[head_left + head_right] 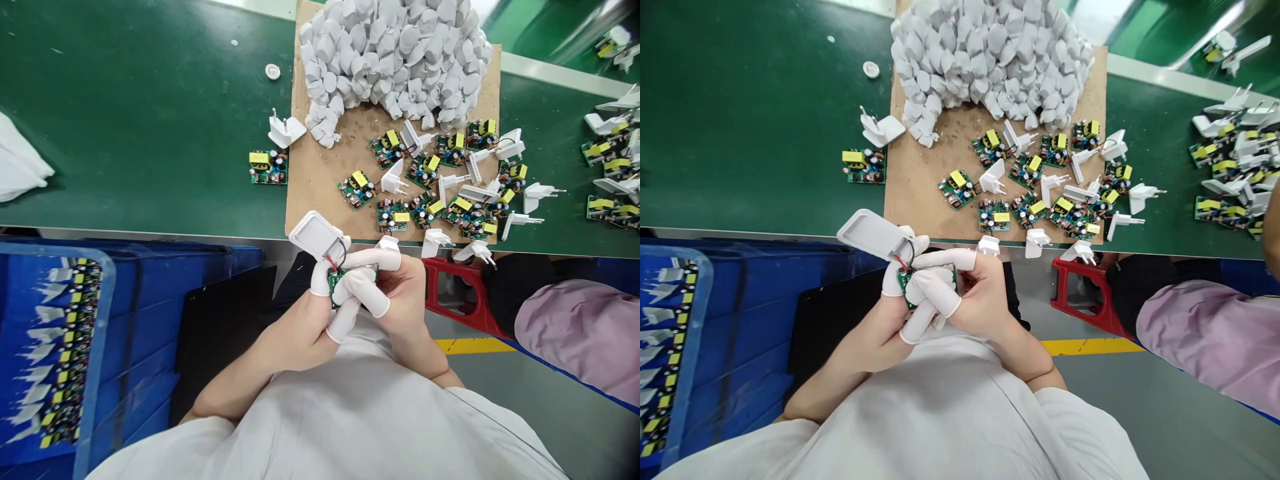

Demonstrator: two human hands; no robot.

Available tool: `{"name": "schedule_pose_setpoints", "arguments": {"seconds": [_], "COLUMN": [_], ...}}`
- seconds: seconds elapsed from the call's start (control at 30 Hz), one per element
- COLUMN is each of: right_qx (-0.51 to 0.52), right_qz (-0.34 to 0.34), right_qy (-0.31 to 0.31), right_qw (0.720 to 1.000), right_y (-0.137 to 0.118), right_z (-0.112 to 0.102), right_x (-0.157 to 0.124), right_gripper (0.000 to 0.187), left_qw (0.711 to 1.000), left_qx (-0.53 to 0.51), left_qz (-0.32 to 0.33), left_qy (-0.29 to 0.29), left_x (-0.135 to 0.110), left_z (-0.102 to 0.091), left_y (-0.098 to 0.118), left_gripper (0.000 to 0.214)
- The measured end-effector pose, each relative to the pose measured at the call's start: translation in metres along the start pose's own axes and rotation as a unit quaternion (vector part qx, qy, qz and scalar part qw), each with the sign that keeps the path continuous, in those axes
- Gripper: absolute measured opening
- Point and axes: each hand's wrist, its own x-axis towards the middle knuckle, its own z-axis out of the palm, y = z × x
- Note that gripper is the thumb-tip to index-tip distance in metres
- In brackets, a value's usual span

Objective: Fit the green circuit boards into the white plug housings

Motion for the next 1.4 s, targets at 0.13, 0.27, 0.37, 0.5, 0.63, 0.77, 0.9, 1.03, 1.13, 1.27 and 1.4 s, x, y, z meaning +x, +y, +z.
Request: {"name": "schedule_pose_setpoints", "arguments": {"seconds": [0.13,0.27,0.37,0.5,0.63,0.77,0.9,1.03,1.13,1.27,1.4], "right_qx": [0.016,0.022,0.023,0.086,0.115,0.030,0.027,0.032,-0.018,-0.017,0.028], "right_qz": [0.005,0.020,-0.003,0.033,0.093,0.050,0.047,0.019,-0.035,-0.050,-0.021], "right_qy": [-0.031,-0.099,-0.095,-0.106,-0.116,-0.144,-0.169,-0.181,-0.163,-0.157,-0.141], "right_qw": [0.999,0.995,0.995,0.990,0.982,0.988,0.984,0.983,0.986,0.986,0.989], "right_y": [0.002,0.004,0.006,0.004,0.000,0.000,0.004,0.006,0.008,0.014,0.018], "right_z": [-0.002,-0.005,-0.007,-0.006,-0.007,-0.013,-0.017,-0.019,-0.021,-0.019,-0.017], "right_x": [-0.004,-0.008,-0.007,-0.009,-0.014,-0.012,-0.008,-0.009,-0.009,-0.011,-0.010], "right_gripper": [0.016,0.036,0.030,0.025,0.035,0.047,0.043,0.042,0.037,0.044,0.033], "left_qw": [0.993,0.997,0.994,0.995,1.000,0.999,0.996,0.996,0.998,0.999,0.995], "left_qx": [0.076,0.046,0.067,0.046,-0.010,-0.023,-0.044,-0.048,-0.004,-0.019,-0.087], "left_qz": [0.062,0.033,0.039,0.016,-0.008,-0.032,-0.065,-0.051,-0.012,-0.019,-0.045], "left_qy": [-0.063,0.048,0.082,0.082,0.013,0.009,0.037,0.048,0.063,0.037,-0.025], "left_x": [-0.002,-0.004,-0.002,-0.002,-0.007,-0.008,-0.006,-0.005,-0.002,-0.001,-0.002], "left_z": [-0.003,0.006,0.012,0.012,0.008,0.007,0.007,0.007,0.008,0.008,-0.001], "left_y": [-0.005,-0.005,-0.003,-0.003,0.001,0.004,0.001,-0.001,-0.001,-0.003,-0.011], "left_gripper": [0.057,0.046,0.045,0.052,0.058,0.068,0.067,0.053,0.049,0.054,0.070]}}
